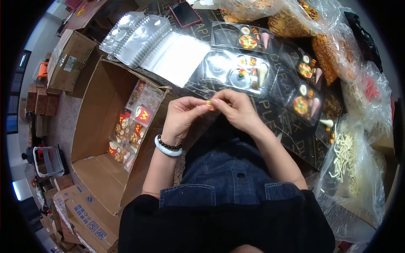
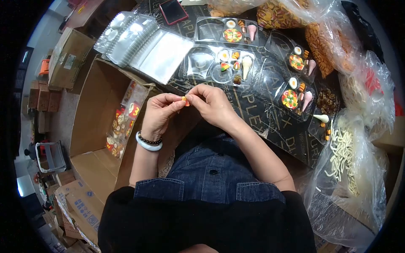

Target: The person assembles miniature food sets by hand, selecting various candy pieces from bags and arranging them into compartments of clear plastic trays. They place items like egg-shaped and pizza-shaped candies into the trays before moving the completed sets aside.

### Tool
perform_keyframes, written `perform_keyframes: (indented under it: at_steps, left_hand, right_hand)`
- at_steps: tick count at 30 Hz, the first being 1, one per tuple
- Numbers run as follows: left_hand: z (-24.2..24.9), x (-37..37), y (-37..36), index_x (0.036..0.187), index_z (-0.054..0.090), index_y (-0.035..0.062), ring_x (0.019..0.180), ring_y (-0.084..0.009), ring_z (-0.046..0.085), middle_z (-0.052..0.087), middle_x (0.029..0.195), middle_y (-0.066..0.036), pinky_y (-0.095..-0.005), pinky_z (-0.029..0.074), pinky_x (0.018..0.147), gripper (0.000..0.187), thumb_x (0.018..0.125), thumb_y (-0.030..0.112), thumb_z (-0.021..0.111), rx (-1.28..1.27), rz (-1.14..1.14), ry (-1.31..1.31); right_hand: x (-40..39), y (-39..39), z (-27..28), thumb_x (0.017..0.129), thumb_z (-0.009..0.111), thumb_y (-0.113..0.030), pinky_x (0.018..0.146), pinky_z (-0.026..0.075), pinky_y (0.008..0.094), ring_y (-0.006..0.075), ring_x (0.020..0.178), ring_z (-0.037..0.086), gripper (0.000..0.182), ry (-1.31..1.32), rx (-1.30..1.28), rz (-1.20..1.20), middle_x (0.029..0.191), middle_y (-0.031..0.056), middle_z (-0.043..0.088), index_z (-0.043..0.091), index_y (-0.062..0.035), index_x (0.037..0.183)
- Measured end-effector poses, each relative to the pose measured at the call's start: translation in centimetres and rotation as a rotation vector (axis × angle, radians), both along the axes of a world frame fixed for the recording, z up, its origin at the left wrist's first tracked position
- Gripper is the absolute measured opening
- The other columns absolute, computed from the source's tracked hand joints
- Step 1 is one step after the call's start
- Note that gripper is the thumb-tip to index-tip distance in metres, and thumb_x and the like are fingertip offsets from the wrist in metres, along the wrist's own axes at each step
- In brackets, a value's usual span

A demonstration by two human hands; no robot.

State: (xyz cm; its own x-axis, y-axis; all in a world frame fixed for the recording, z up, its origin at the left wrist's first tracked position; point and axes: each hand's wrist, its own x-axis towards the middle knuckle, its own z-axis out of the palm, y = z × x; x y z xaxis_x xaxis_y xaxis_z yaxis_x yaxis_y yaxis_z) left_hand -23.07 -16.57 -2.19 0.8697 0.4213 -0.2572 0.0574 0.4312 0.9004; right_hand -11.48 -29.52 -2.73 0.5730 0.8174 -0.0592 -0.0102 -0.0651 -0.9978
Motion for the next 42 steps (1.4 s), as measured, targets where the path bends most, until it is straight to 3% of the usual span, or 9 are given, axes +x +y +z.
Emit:
perform_keyframes:
  at_steps: [8, 10, 11, 15, 16, 30, 38, 41, 42]
  left_hand:
    - [-0.2, 5.2, -0.5, 0.096, 0.064, -0.0012, 0.066, -0.0045, 0.056, 0.065, 0.081, -0.003, -0.0152, 0.042, 0.056, 0.016, 0.082, 0.007, 0.066, 0.024, -0.203, -0.056]
    - [-1.4, 7.3, -0.7, 0.092, 0.067, -0.0013, 0.068, -0.0062, 0.056, 0.065, 0.08, -0.003, -0.0192, 0.044, 0.059, 0.014, 0.082, 0.009, 0.067, 0.431, -0.125, -0.069]
    - [-1.7, 8.4, -0.7, 0.09, 0.068, -0.0008, 0.068, -0.0066, 0.056, 0.065, 0.08, -0.003, -0.0204, 0.044, 0.06, 0.014, 0.081, 0.01, 0.067, 0.744, -0.073, -0.046]
    - [-3.4, 12.7, -0.6, 0.083, 0.07, 0.0048, 0.065, -0.0198, 0.057, 0.06, 0.074, -0.009, -0.0294, 0.045, 0.061, 0.013, 0.072, 0.011, 0.071, 1.317, -0.005, -0.05]
    - [-3.8, 13.3, -0.7, 0.079, 0.07, 0.0058, 0.068, -0.0259, 0.057, 0.057, 0.074, -0.011, -0.0345, 0.045, 0.062, 0.013, 0.069, 0.013, 0.072, 1.281, -0.01, -0.043]
    - [-4.6, 14.1, -0.5, 0.072, 0.067, 0.0027, 0.069, -0.0258, 0.058, 0.059, 0.076, -0.012, -0.0342, 0.047, 0.063, 0.013, 0.068, 0.014, 0.072, 1.318, -0.03, 0.033]
    - [-3.4, 13.6, -0.4, 0.074, 0.069, 0.0034, 0.068, -0.0258, 0.058, 0.06, 0.074, -0.012, -0.0334, 0.046, 0.062, 0.018, 0.07, 0.02, 0.074, 1.411, -0.061, 0.029]
    - [-3.7, 13.6, -0.6, 0.084, 0.065, -0.0013, 0.073, -0.025, 0.06, 0.06, 0.079, -0.013, -0.0344, 0.047, 0.067, 0.022, 0.071, 0.015, 0.073, 1.378, 0.076, -0.077]
    - [-3.5, 13.6, -1.3, 0.089, 0.063, -0.0019, 0.074, -0.0214, 0.059, 0.06, 0.08, -0.01, -0.0325, 0.048, 0.068, 0.023, 0.074, 0.013, 0.071, 1.073, 0.077, -0.077]
  right_hand:
    - [4.1, -2.6, 2.2, 0.087, 0.06, -0.016, 0.056, 0.044, 0.0267, 0.0109, 0.064, 0.056, 0.018, -0.218, -0.184, -0.032, 0.073, 0.0083, 0.064, 0.061, 0.0024, 0.085]
    - [5.7, -2.8, 1.4, 0.085, 0.06, -0.014, 0.053, 0.044, 0.0295, 0.0194, 0.06, 0.059, 0.015, -0.514, -0.235, -0.155, 0.074, 0.0125, 0.064, 0.061, 0.0009, 0.082]
    - [6.4, -2.7, 1.5, 0.083, 0.061, -0.015, 0.063, 0.044, 0.0355, 0.0283, 0.066, 0.06, 0.014, -0.598, -0.326, -0.201, 0.077, 0.0145, 0.064, 0.062, -0.0012, 0.079]
    - [8.4, -2.0, -1.2, 0.081, 0.06, -0.013, 0.077, 0.04, 0.04, 0.0301, 0.071, 0.061, 0.012, -0.958, -0.358, -0.233, 0.076, 0.0139, 0.064, 0.062, -0.0019, 0.076]
    - [8.4, -1.8, -1.2, 0.079, 0.059, -0.012, 0.08, 0.037, 0.0405, 0.0292, 0.071, 0.061, 0.011, -1.059, -0.43, -0.23, 0.075, 0.0135, 0.064, 0.061, -0.0026, 0.075]
    - [7.8, -1.9, -1.8, 0.077, 0.052, -0.007, 0.092, 0.032, 0.0428, 0.0225, 0.076, 0.062, 0.017, -1.34, -0.487, -0.179, 0.072, 0.0071, 0.061, 0.067, -0.0093, 0.072]
    - [7.7, -2.9, -3.0, 0.077, 0.056, -0.009, 0.08, 0.039, 0.0374, 0.0211, 0.075, 0.062, 0.01, -1.329, -0.334, -0.336, 0.074, 0.0059, 0.061, 0.066, -0.0079, 0.079]
    - [6.7, -3.7, -1.2, 0.078, 0.063, -0.007, 0.072, 0.045, 0.0353, 0.022, 0.075, 0.062, 0.01, -1.005, -0.182, -0.444, 0.079, 0.0094, 0.064, 0.067, -0.0069, 0.087]
    - [6.4, -4.0, -1.4, 0.08, 0.063, -0.006, 0.07, 0.047, 0.0321, 0.0187, 0.075, 0.063, 0.013, -0.648, -0.056, -0.49, 0.083, 0.0097, 0.065, 0.067, -0.0053, 0.092]
